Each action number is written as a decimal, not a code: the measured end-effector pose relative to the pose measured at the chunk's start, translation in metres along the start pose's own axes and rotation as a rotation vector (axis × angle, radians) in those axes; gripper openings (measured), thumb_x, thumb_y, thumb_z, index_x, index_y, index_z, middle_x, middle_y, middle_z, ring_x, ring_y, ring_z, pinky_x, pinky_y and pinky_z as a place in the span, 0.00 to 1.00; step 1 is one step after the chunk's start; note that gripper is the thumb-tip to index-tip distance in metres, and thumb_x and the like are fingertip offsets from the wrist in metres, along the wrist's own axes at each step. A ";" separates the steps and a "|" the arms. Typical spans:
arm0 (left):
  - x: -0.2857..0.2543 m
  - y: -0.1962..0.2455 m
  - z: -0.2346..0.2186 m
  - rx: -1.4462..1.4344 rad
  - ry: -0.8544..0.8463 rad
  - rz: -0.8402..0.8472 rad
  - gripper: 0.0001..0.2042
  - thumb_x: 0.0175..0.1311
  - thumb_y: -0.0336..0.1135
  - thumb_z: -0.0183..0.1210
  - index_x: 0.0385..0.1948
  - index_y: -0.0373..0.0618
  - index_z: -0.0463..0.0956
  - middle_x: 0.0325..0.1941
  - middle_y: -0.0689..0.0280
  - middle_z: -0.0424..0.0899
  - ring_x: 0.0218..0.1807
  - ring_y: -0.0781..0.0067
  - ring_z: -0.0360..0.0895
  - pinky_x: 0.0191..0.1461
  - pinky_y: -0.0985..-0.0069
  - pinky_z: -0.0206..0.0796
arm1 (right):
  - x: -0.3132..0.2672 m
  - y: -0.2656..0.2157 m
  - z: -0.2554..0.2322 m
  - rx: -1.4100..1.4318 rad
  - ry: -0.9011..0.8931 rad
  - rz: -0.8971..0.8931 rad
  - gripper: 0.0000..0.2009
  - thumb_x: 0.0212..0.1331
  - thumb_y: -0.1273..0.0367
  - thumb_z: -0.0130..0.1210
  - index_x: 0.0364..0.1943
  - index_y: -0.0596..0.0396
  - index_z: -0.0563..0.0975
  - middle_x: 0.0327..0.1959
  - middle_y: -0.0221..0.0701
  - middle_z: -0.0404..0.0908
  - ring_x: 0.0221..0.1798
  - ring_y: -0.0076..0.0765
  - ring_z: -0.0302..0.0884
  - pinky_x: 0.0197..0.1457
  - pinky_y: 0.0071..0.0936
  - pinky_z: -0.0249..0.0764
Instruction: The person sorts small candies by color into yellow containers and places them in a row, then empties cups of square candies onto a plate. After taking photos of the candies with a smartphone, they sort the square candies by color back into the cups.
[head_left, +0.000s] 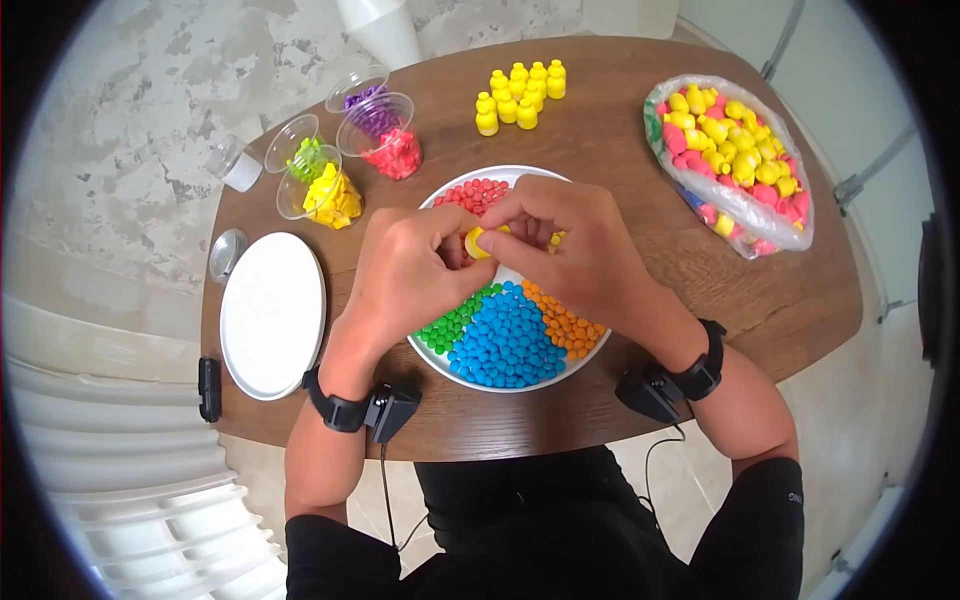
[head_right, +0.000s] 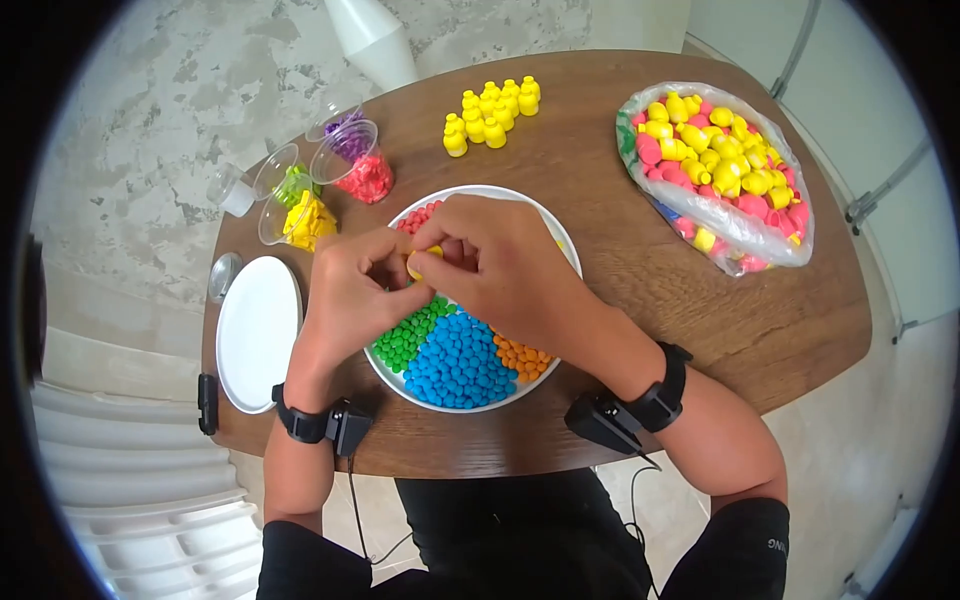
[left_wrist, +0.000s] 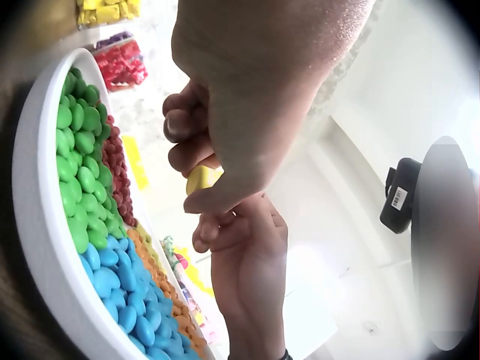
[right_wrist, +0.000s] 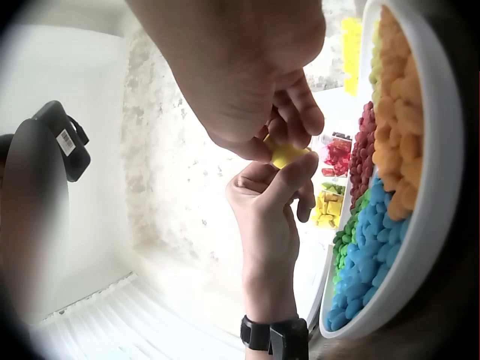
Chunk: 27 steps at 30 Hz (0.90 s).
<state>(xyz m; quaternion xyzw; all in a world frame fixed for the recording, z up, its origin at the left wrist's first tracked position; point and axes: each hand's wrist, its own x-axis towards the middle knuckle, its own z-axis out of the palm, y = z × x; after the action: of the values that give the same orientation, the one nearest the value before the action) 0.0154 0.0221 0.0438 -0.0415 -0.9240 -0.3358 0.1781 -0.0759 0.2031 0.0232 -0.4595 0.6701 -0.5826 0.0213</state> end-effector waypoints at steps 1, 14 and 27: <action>-0.003 0.000 0.000 0.008 0.008 0.011 0.08 0.49 0.28 0.73 0.31 0.38 0.87 0.15 0.62 0.79 0.17 0.73 0.77 0.25 0.75 0.69 | 0.000 -0.001 0.002 -0.006 -0.009 0.002 0.06 0.61 0.74 0.69 0.39 0.61 0.85 0.26 0.25 0.79 0.28 0.14 0.73 0.31 0.20 0.70; -0.004 0.002 0.011 -0.061 0.106 0.044 0.24 0.52 0.26 0.76 0.55 0.42 0.86 0.18 0.67 0.76 0.21 0.79 0.74 0.28 0.78 0.67 | 0.006 0.006 -0.013 -0.064 0.234 0.110 0.05 0.60 0.72 0.69 0.35 0.60 0.86 0.25 0.22 0.80 0.28 0.13 0.71 0.30 0.19 0.68; 0.000 -0.028 -0.011 0.203 0.356 0.185 0.22 0.58 0.34 0.75 0.56 0.44 0.85 0.19 0.64 0.79 0.20 0.68 0.76 0.27 0.70 0.68 | 0.028 0.045 -0.136 -1.057 0.755 0.319 0.14 0.59 0.63 0.66 0.45 0.55 0.86 0.32 0.44 0.89 0.36 0.54 0.87 0.42 0.46 0.80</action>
<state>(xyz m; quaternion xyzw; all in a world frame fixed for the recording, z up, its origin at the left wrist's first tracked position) 0.0130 -0.0061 0.0345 -0.0482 -0.8993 -0.2255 0.3717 -0.1956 0.2839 0.0450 -0.0681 0.8865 -0.2866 -0.3569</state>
